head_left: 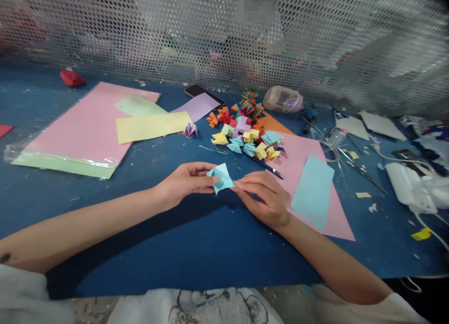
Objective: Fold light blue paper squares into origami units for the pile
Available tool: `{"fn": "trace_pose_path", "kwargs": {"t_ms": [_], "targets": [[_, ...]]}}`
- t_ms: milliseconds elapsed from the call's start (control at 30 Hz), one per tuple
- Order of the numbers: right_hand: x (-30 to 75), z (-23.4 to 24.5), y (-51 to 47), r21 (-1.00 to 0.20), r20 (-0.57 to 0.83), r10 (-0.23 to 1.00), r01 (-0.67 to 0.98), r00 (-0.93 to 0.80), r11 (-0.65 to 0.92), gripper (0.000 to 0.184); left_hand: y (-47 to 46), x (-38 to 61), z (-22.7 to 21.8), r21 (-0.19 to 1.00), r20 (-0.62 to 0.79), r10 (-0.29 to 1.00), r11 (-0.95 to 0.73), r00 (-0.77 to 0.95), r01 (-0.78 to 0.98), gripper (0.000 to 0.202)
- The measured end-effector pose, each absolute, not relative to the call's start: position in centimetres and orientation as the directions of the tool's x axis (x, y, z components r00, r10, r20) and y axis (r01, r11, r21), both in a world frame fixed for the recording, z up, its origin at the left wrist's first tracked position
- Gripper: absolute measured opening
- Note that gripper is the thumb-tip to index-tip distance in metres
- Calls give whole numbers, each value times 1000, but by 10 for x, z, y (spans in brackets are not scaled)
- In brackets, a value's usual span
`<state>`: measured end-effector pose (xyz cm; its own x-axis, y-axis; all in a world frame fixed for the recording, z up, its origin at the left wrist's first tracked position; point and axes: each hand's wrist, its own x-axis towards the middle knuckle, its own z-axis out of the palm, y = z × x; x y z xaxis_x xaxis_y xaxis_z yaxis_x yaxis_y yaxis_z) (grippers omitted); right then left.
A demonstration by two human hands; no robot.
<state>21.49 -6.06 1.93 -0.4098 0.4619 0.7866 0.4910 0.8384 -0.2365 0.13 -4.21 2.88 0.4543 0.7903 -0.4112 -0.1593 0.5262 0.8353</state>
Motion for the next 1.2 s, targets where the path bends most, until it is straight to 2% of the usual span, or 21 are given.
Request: {"fn": "trace_pose_path", "kwargs": {"t_ms": [533, 800, 967, 1100, 1200], "targets": [[214, 14, -61, -246, 750, 465, 455, -470, 856, 26, -46, 3, 30, 846, -392, 800, 507, 455, -163, 20], [213, 6, -58, -277, 695, 498, 445, -519, 851, 20, -46, 4, 28, 850, -389, 818, 496, 424, -177, 23], [210, 7, -57, -297, 622, 503, 414, -600, 861, 15, -43, 2, 25, 906, -347, 828, 417, 441, -70, 18], [211, 11, -57, -364, 672, 566, 454, -477, 814, 18, -40, 0, 23, 941, -318, 818, 334, 480, 53, 18], [213, 12, -57, -428, 657, 647, 515, -387, 743, 27, -40, 0, 23, 945, -314, 809, 318, 497, 80, 17]]}}
